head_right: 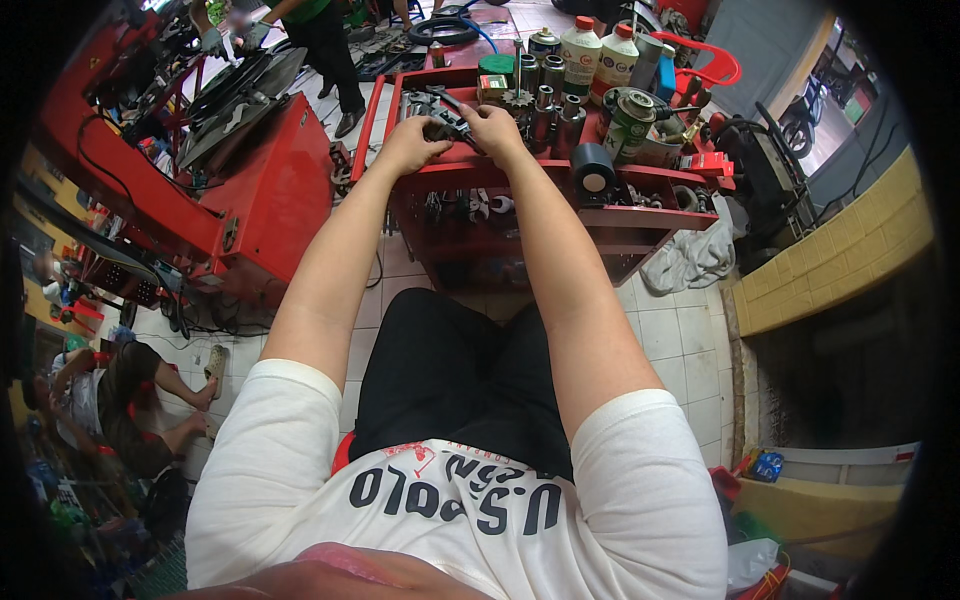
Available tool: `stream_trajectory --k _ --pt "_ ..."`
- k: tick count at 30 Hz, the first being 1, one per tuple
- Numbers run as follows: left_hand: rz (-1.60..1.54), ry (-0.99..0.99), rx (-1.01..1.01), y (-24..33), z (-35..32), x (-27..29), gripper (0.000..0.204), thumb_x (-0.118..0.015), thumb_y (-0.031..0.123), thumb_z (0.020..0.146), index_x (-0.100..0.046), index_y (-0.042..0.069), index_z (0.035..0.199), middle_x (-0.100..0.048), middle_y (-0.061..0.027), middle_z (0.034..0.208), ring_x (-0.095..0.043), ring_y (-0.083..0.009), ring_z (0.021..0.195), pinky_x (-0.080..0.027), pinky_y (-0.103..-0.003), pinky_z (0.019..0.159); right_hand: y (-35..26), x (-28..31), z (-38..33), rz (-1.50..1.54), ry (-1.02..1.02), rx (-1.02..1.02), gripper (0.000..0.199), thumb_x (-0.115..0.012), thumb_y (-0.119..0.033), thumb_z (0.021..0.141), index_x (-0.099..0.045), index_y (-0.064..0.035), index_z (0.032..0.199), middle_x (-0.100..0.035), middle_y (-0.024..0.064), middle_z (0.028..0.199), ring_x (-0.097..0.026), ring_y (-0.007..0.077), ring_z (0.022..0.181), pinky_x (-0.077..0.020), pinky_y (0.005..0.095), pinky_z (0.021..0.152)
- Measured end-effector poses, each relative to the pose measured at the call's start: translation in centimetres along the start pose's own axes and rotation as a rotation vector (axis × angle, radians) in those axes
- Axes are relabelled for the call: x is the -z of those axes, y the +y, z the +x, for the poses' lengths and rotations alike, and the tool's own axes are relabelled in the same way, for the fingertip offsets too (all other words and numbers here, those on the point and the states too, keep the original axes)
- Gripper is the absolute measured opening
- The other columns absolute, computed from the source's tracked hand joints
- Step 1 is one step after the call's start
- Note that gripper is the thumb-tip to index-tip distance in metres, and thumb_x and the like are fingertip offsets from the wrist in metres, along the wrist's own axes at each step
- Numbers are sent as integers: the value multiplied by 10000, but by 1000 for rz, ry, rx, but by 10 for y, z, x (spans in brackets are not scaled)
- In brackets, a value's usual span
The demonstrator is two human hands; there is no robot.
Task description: The person uses a wrench to tighten bolts on a small mechanical assembly held in their hands. They repeatedly adjust the wrench and rotate the assembly to access different fasteners on a red tool cart.
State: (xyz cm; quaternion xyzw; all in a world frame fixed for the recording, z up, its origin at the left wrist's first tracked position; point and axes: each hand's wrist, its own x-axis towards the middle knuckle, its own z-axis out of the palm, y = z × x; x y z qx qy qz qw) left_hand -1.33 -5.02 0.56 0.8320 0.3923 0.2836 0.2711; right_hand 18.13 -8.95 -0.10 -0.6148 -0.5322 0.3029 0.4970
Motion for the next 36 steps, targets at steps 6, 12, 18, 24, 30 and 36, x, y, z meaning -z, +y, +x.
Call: stream_trajectory --k 6,12,18,24,30,36 --pt "-17 -38 38 8 -2 2 433 -793 220 796 -686 -21 1139 -735 -152 981 -707 -223 894 -545 -335 829 6 0 5 -28 -34 -30 531 -625 -503 945 -701 19 1001 -682 134 767 -646 227 664 -501 382 622" --pt "0 148 -17 -4 5 -3 489 -795 284 821 -666 -36 1168 -730 -177 1043 -705 -240 949 -533 -340 882 13 -2 11 -234 175 19 428 -658 -404 900 -702 1 1033 -706 141 811 -692 260 725 -540 381 695" --pt "-144 261 3 -24 11 -2 474 -769 315 862 -669 -35 1165 -735 -160 1069 -704 -228 972 -525 -336 899 2 -9 -1 -517 -8 37 420 -704 -320 782 -735 -34 1089 -707 227 1120 -678 373 1069 -531 439 938" --pt "-143 238 4 -22 11 1 482 -770 313 869 -654 -44 1171 -734 -154 1067 -703 -217 962 -529 -326 881 -4 -10 -3 -664 -111 -62 382 -721 -264 777 -742 -70 1106 -712 199 1134 -680 347 1085 -542 434 937" --pt "-117 256 -31 -18 7 -1 455 -779 266 866 -631 -45 1165 -725 -158 1060 -701 -223 941 -537 -333 866 -2 -11 -2 -665 -102 29 432 -762 -349 775 -740 -81 1112 -723 195 1095 -693 348 1039 -546 428 907" --pt "-8 281 -166 -9 3 -3 452 -789 185 839 -596 -38 1182 -708 -172 1048 -696 -250 954 -543 -348 853 6 -14 3 -450 -290 256 483 -763 -392 800 -719 -55 1142 -745 172 972 -715 328 911 -552 410 836"
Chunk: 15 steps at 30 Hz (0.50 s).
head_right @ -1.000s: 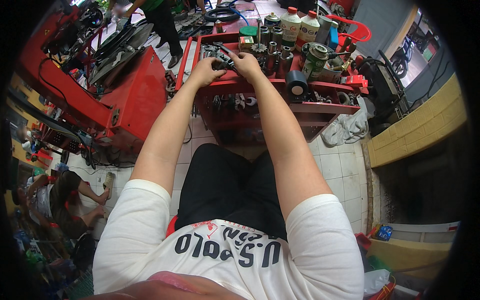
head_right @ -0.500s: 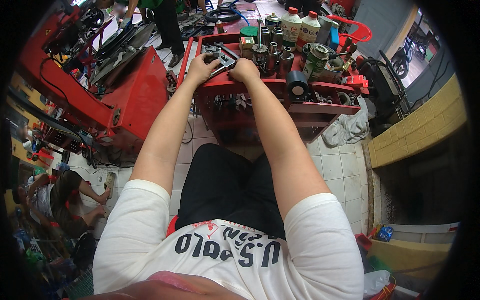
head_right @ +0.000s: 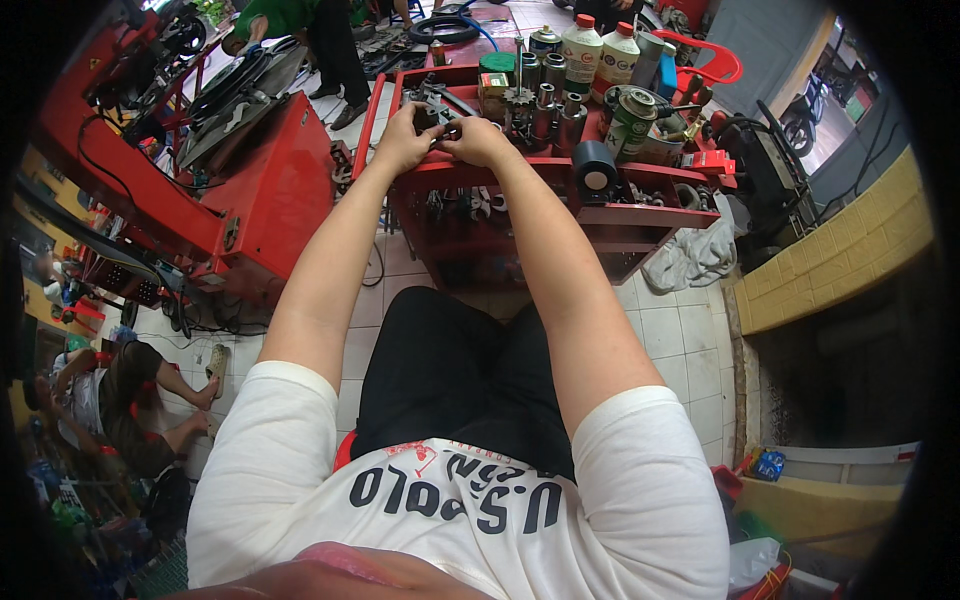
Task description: The person uses a wrench to tighten bolts on a small mechanical assembly held in their hands. They repeatedly adjust the wrench and rotate the assembly to access different fasteners on a red tool cart.
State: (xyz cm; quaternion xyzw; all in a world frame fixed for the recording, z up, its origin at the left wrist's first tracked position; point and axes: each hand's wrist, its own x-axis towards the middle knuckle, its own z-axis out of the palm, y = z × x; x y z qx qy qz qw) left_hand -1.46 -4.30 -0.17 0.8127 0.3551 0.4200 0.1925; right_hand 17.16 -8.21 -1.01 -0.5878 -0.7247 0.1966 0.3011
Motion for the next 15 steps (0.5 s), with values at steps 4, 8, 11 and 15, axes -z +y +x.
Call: stream_trajectory --k 4,8,11,15 --pt "9 -19 -13 9 -5 1 458 -793 168 829 -585 -27 1187 -704 -178 1039 -694 -250 957 -538 -351 856 0 1 -4 44 12 6 398 -750 -346 834 -735 -48 1097 -744 165 918 -715 317 846 -551 404 807" --pt "-38 6 -47 6 -6 4 473 -801 166 818 -581 -25 1192 -703 -173 1045 -693 -253 952 -533 -351 867 -13 6 -10 25 68 8 362 -763 -329 822 -747 -33 1031 -738 183 927 -714 333 863 -549 419 807" --pt "-95 -54 -18 6 -4 4 512 -819 201 804 -581 -22 1199 -701 -167 1052 -687 -257 971 -529 -352 884 -10 6 -13 -25 144 43 353 -774 -316 793 -748 -29 997 -732 195 936 -710 349 881 -548 427 811" --pt "-13 -33 -84 4 -6 3 528 -845 267 768 -616 -15 1150 -719 -179 1026 -702 -291 973 -539 -378 897 -14 6 -14 -52 116 3 354 -786 -299 749 -747 -29 975 -729 199 937 -709 354 901 -550 427 829"
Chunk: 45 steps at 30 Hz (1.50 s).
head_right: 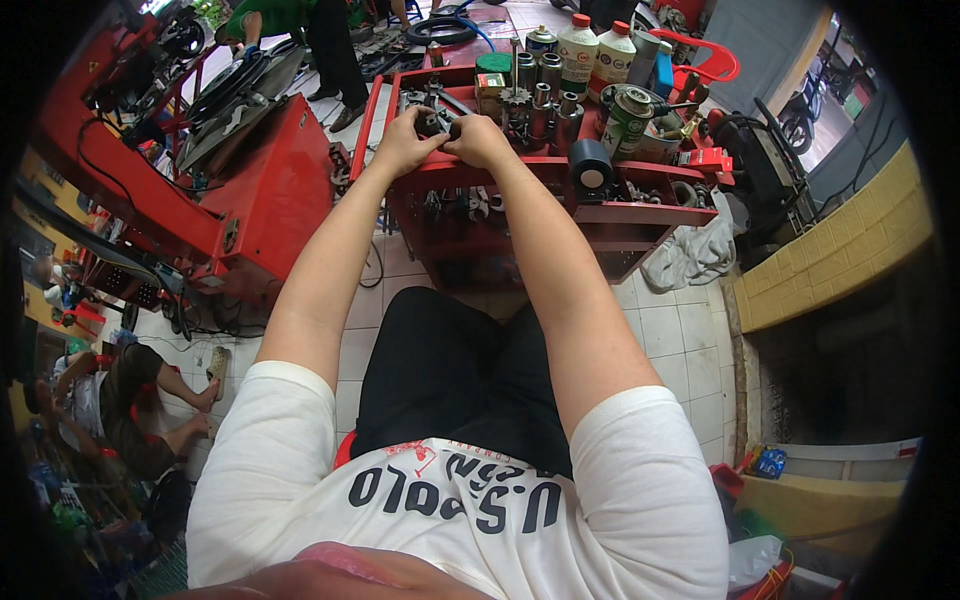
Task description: The person uses a wrench to tighten bolts on a small mechanical assembly held in their hands. They repeatedly adjust the wrench and rotate the assembly to access different fasteners on a red tool cart.
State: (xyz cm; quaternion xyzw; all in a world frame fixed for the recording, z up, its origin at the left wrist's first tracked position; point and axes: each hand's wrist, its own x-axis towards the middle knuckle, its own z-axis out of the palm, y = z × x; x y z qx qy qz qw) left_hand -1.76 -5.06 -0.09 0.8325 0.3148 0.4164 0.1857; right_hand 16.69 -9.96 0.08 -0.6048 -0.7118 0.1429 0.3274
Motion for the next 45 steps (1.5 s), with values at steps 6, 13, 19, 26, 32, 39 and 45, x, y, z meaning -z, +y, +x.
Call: stream_trajectory --k 6,13,19,26,32,39,45 --pt "-120 -94 147 3 2 1 431 -815 277 825 -656 -7 1108 -707 -126 1044 -669 -192 970 -522 -321 889 -3 0 -4 9 -15 -30 369 -790 -266 722 -731 -12 984 -725 204 911 -711 342 866 -550 416 806" --pt "-312 -84 182 -20 7 -2 285 -740 170 883 -631 6 1089 -693 -84 1013 -651 -138 951 -519 -285 865 -12 4 -8 -53 42 -27 400 -795 -249 720 -714 -26 1042 -720 209 976 -698 361 948 -545 433 866" --pt "-446 -24 180 -40 11 -11 356 -677 41 866 -523 18 1187 -632 -99 1044 -635 -172 940 -526 -304 851 -13 1 -7 -45 71 -50 405 -796 -262 731 -715 -6 1035 -722 217 946 -702 363 921 -544 436 843" --pt "-510 -88 208 -44 13 -17 350 -607 -34 895 -482 19 1218 -591 -107 1118 -599 -178 1053 -505 -298 921 -5 0 -3 -63 -26 -61 343 -800 -280 765 -741 -5 961 -732 176 826 -719 308 796 -546 404 772" --pt "-670 -120 244 -38 15 -10 349 -612 -38 916 -471 20 1230 -598 -117 1170 -602 -198 1103 -499 -314 976 -2 0 0 12 -31 -105 361 -830 -288 741 -750 -76 1022 -737 165 990 -704 334 964 -543 423 879" --pt "-743 -215 243 -26 13 2 441 -658 30 941 -485 11 1345 -611 -107 1248 -595 -184 1142 -485 -326 1004 -2 -3 -3 18 46 -19 372 -820 -239 748 -724 -95 1077 -729 162 1031 -696 344 984 -540 438 879" --pt "-469 -215 201 -31 15 -1 337 -719 109 921 -611 3 1221 -670 -88 1143 -635 -170 1049 -507 -312 946 -6 -1 -5 -79 43 36 394 -792 -218 773 -696 -101 1136 -721 182 1049 -685 364 1007 -535 456 888"
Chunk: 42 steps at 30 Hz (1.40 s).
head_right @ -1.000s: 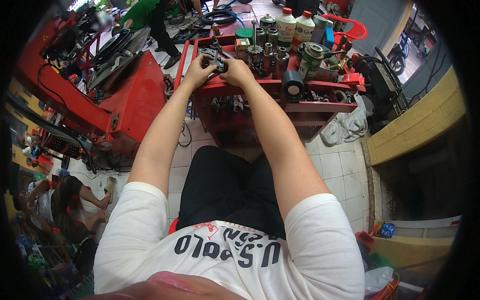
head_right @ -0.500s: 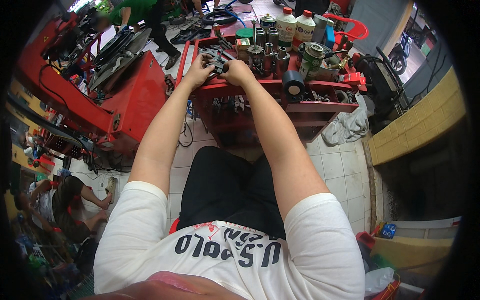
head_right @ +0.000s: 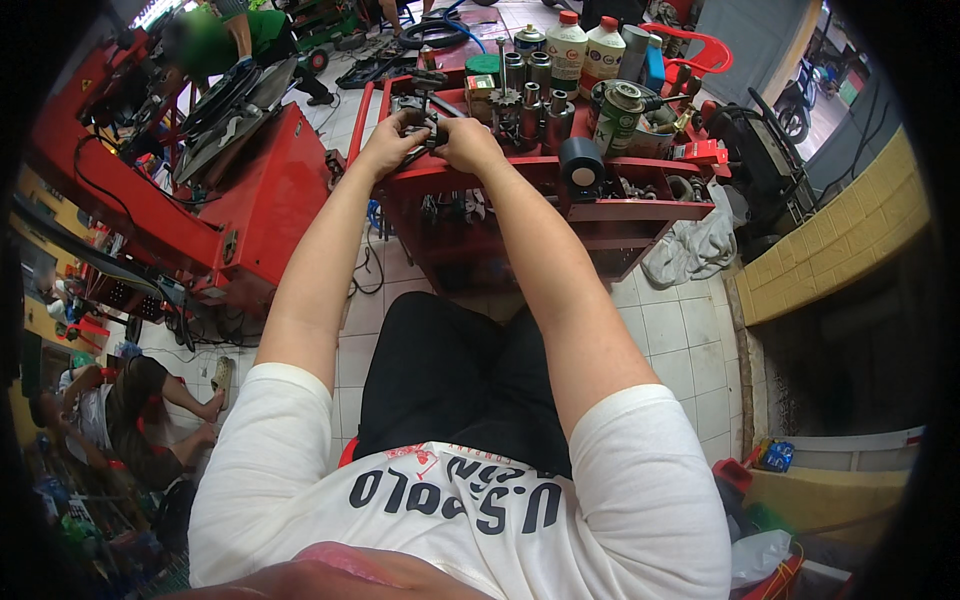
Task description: The person uses a wrench to tighten bolts on a small mechanical assembly held in their hands. They repeatedly adjust the wrench and rotate the assembly to access different fasteners on a red tool cart.
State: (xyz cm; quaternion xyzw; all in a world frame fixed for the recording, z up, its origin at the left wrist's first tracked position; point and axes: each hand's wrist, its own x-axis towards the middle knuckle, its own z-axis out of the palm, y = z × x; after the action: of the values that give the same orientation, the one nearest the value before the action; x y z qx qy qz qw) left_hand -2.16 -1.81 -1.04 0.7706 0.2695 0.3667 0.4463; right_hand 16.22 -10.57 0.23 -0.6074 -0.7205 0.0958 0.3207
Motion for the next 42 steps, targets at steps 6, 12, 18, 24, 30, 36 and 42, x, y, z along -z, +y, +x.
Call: stream_trajectory --k 6,12,18,24,30,36,42 --pt "277 147 54 -4 -1 -5 237 -713 88 900 -624 18 1108 -679 -88 1067 -644 -167 969 -510 -311 875 -1 0 0 44 -5 -54 447 -773 -258 781 -685 -71 1177 -712 216 1057 -683 380 1006 -535 454 890" --pt "249 187 2 2 -4 -6 178 -734 92 876 -616 35 997 -666 -56 952 -634 -159 870 -508 -311 817 9 -9 12 112 -7 -83 433 -589 -372 929 -692 13 1098 -711 251 933 -708 383 892 -531 457 844" --pt "228 109 52 9 -5 -9 171 -739 92 871 -637 28 992 -679 -54 926 -644 -157 855 -515 -313 802 19 -20 16 -10 3 -110 409 -496 -330 994 -702 17 1061 -703 258 967 -674 423 957 -506 487 884" --pt "294 139 60 18 -8 -12 192 -750 118 858 -644 16 980 -692 -82 921 -658 -168 853 -519 -321 797 17 -16 14 -20 -34 -96 414 -529 -350 973 -706 20 1029 -703 257 971 -668 427 965 -506 482 888" --pt "362 148 38 11 -8 -6 221 -756 134 851 -641 11 994 -699 -96 900 -664 -181 849 -519 -327 793 15 -14 18 75 -57 -179 433 -539 -373 971 -708 17 1054 -707 254 951 -669 428 959 -508 476 881" --pt "394 121 63 19 -10 -11 249 -759 149 855 -633 -1 1008 -709 -114 910 -673 -207 842 -522 -338 792 26 -22 22 -43 -90 -158 439 -539 -377 981 -704 21 1062 -708 248 962 -669 434 946 -508 476 873" --pt "381 162 61 31 -15 -13 273 -766 158 851 -632 -7 1022 -712 -126 921 -679 -223 843 -525 -349 791 29 -20 20 183 -59 -141 441 -563 -372 965 -702 33 1068 -703 257 986 -670 434 952 -509 476 869"
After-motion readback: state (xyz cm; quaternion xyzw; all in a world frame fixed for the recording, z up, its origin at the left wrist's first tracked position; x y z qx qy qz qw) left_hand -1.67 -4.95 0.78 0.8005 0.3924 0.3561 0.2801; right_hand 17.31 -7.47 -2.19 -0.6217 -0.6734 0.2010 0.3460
